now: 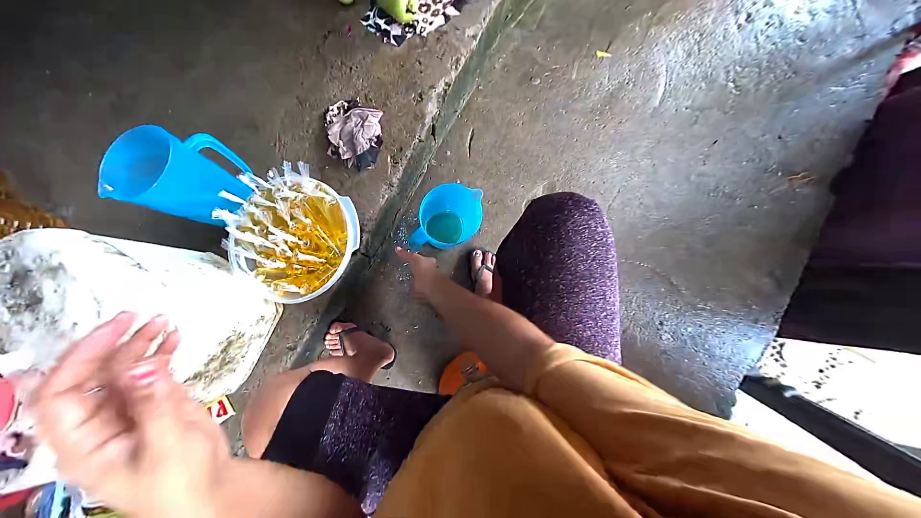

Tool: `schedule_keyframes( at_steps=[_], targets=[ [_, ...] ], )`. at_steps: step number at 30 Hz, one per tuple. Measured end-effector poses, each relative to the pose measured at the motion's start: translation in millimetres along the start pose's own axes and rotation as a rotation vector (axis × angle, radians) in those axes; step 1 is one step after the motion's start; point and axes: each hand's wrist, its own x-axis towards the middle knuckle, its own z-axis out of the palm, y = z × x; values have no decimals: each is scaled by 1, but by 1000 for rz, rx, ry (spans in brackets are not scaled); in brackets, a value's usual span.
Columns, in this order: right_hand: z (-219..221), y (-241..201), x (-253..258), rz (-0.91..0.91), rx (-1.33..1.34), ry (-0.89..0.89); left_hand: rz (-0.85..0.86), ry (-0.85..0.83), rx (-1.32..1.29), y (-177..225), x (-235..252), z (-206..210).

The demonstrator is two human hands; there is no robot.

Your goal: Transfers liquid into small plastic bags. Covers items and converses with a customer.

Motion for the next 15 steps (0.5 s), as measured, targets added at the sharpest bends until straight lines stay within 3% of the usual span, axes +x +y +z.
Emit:
schedule_keyframes(
  at_steps=[3, 6, 9, 15],
  targets=[
    [13, -12, 21, -3, 167, 161, -34, -135, 20, -10, 5, 45],
    [13, -29, 38, -48, 285, 120, -77, -139, 38, -19, 12, 62],
    [9, -36, 34, -57, 211, 112, -115, -103, 32, -34, 21, 76],
    [-23, -32, 17, -190, -151, 324, -344, -51, -22, -59, 27, 93]
  ],
)
